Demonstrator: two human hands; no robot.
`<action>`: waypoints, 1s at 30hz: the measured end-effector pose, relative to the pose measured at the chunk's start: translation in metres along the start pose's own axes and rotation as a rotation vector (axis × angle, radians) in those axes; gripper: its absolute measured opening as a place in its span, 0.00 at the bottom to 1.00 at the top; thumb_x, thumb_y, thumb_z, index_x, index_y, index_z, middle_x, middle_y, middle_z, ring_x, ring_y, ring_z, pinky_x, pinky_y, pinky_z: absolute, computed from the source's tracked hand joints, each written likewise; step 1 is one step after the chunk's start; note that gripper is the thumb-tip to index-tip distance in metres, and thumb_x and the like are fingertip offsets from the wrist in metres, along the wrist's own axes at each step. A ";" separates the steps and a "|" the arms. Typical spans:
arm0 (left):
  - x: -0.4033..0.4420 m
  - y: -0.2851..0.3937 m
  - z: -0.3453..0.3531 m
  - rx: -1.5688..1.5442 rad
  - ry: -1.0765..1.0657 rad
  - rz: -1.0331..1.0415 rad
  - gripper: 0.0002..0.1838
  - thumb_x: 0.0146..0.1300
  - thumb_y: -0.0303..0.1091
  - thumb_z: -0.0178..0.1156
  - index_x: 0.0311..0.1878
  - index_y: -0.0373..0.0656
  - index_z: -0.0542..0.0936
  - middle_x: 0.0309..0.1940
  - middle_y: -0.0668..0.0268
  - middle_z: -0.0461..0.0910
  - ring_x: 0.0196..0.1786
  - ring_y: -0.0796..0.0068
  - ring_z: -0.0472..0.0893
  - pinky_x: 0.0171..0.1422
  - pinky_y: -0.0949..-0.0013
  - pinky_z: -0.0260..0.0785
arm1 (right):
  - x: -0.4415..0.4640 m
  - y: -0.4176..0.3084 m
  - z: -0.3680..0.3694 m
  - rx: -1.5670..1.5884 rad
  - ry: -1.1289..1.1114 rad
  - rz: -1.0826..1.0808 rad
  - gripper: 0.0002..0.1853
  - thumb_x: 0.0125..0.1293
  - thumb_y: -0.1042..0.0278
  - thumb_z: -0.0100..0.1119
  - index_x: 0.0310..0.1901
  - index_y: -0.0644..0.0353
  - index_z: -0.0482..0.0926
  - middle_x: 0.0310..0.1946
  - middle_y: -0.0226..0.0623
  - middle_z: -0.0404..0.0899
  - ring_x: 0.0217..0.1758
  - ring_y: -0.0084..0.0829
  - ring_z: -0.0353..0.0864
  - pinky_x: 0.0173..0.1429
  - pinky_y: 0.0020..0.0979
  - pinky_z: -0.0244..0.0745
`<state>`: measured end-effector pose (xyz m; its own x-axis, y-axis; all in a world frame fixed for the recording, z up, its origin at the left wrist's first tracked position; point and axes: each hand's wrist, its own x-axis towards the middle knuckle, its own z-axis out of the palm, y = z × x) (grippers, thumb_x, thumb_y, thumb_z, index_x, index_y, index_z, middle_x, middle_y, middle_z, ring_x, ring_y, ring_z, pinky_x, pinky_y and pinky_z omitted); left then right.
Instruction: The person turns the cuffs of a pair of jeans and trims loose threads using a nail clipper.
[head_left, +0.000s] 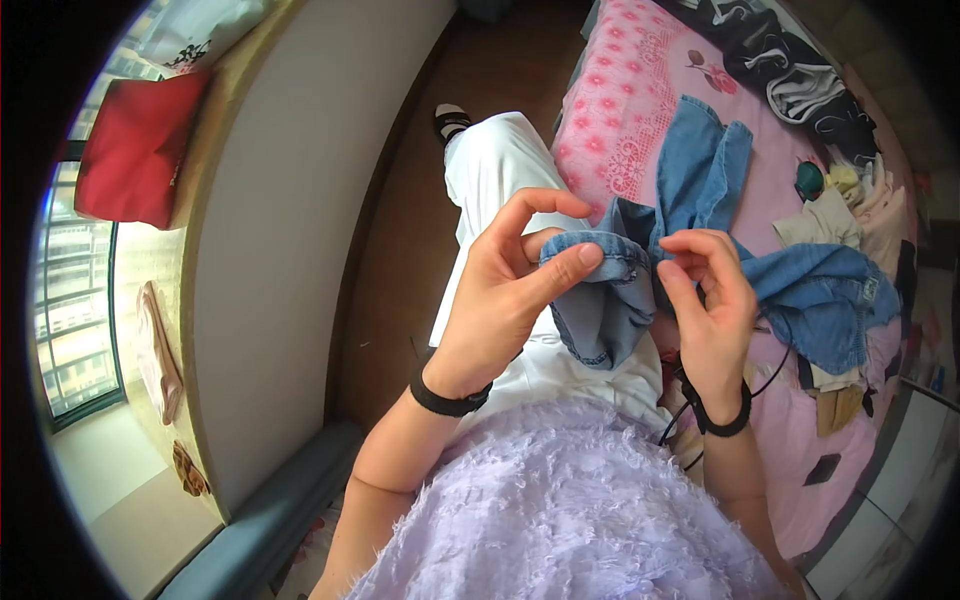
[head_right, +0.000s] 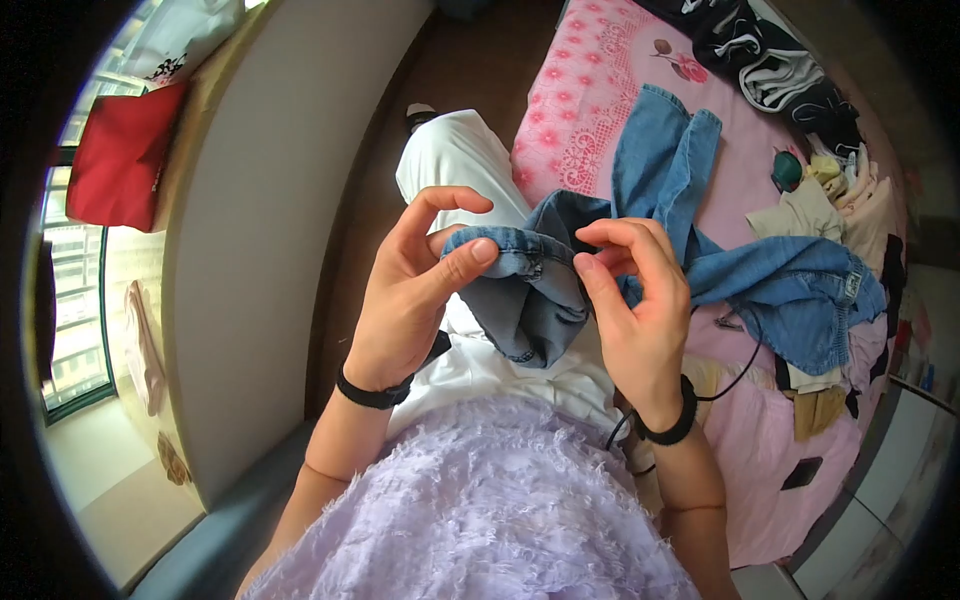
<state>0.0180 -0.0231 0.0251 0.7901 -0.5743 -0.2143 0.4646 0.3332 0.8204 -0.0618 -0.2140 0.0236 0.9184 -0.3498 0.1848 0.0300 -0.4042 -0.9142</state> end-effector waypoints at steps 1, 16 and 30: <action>-0.001 0.001 0.003 0.016 -0.015 -0.004 0.18 0.69 0.25 0.65 0.59 0.40 0.73 0.40 0.68 0.86 0.49 0.85 0.82 0.50 0.79 0.72 | -0.001 -0.008 -0.004 0.025 -0.013 -0.036 0.11 0.62 0.79 0.68 0.46 0.65 0.82 0.44 0.36 0.79 0.38 0.27 0.80 0.45 0.26 0.75; 0.001 -0.007 0.025 0.437 -0.080 0.200 0.13 0.66 0.23 0.67 0.51 0.34 0.77 0.46 0.66 0.81 0.51 0.80 0.83 0.52 0.77 0.73 | -0.005 -0.017 -0.009 0.028 -0.020 -0.107 0.03 0.65 0.81 0.64 0.39 0.66 0.81 0.42 0.38 0.79 0.40 0.26 0.81 0.42 0.26 0.78; 0.001 -0.002 0.027 0.316 -0.021 0.074 0.10 0.66 0.24 0.66 0.48 0.36 0.77 0.37 0.69 0.85 0.44 0.86 0.81 0.46 0.79 0.70 | -0.003 -0.013 -0.013 0.308 -0.081 0.078 0.03 0.70 0.78 0.61 0.42 0.67 0.79 0.47 0.34 0.77 0.44 0.19 0.78 0.47 0.22 0.76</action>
<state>0.0067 -0.0445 0.0378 0.8071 -0.5737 -0.1393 0.2563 0.1280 0.9581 -0.0700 -0.2184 0.0393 0.9505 -0.2966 0.0924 0.0653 -0.1000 -0.9928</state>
